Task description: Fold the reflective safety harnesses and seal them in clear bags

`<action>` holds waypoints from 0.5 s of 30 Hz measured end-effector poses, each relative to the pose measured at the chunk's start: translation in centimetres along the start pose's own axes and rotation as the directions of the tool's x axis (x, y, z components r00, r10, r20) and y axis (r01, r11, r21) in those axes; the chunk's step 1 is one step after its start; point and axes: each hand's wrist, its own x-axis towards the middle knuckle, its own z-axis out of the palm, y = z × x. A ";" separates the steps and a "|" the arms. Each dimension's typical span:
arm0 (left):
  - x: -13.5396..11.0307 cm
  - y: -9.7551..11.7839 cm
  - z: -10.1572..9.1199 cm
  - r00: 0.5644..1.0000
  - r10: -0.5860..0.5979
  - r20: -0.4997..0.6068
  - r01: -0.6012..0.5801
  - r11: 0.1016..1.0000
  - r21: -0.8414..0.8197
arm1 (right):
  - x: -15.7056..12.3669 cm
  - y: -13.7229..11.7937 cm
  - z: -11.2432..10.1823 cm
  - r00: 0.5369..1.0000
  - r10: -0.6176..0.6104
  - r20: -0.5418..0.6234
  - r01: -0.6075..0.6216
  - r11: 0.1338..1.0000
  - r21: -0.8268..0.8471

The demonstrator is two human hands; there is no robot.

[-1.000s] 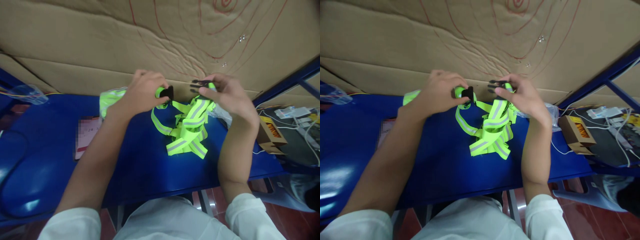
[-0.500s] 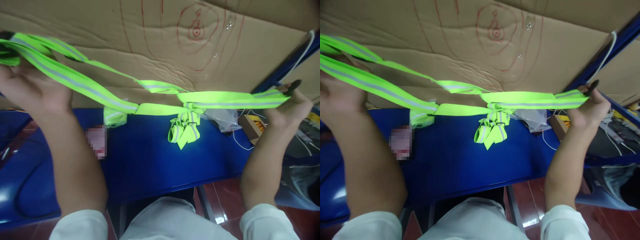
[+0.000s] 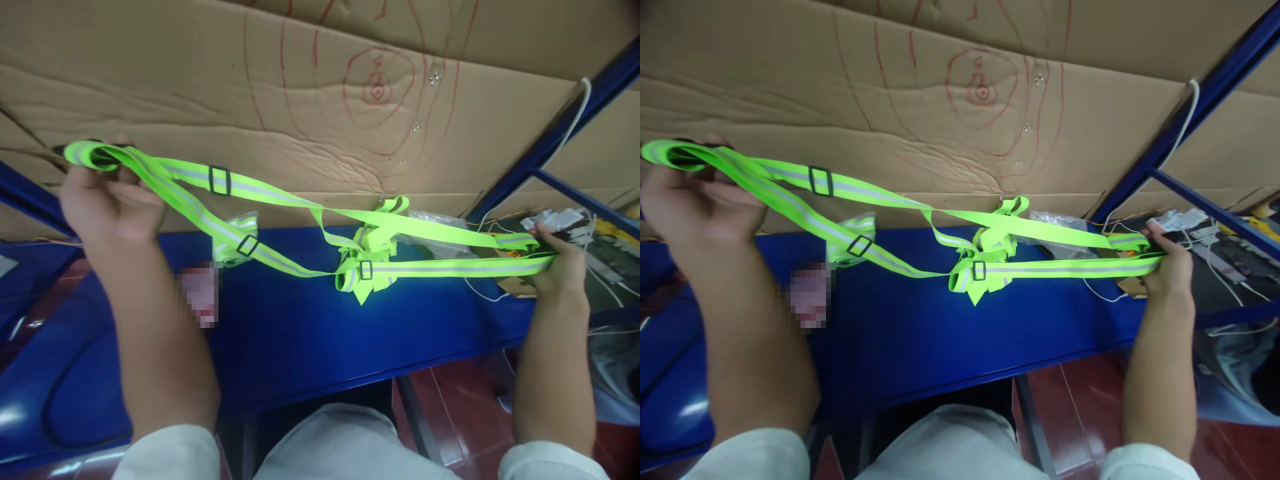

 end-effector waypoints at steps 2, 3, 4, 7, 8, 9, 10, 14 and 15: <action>-0.6 1.9 1.0 0.998 -0.053 -0.015 0.053 0.998 -0.023 | -0.2 0.0 0.3 1.000 -0.012 0.013 0.013 0.999 -0.045; -1.0 2.9 1.5 0.997 -0.076 -0.023 0.075 0.997 -0.026 | -0.5 -0.2 0.4 0.999 -0.031 0.021 0.032 0.996 -0.082; -1.5 3.8 1.9 0.998 -0.060 -0.026 0.059 0.998 -0.028 | -0.8 -0.4 0.4 0.998 -0.057 0.028 0.060 0.990 -0.124; -2.8 5.6 2.4 0.990 0.136 0.027 -0.136 0.991 0.004 | -1.4 -1.2 -0.1 0.991 -0.124 0.056 0.133 0.968 -0.211; -3.1 5.9 2.3 0.982 0.187 0.023 -0.188 0.982 0.017 | -1.5 -1.5 -0.5 0.989 -0.137 0.049 0.144 0.966 -0.215; -3.3 6.1 2.1 0.976 0.218 -0.009 -0.217 0.976 0.021 | -1.6 -1.9 -0.8 0.990 -0.143 0.021 0.144 0.967 -0.209; -3.4 6.2 1.9 0.979 0.202 -0.008 -0.201 0.979 0.034 | -1.8 -2.3 -1.0 0.989 -0.149 -0.026 0.141 0.971 -0.195; -3.2 5.8 1.9 0.994 0.050 0.101 -0.059 0.994 0.092 | -4.8 -5.4 0.3 0.963 -0.112 -0.246 0.081 0.988 -0.133; -3.2 5.6 2.2 0.993 0.034 0.112 -0.044 0.995 0.086 | -6.2 -6.5 1.3 0.967 -0.078 -0.242 0.046 0.990 -0.135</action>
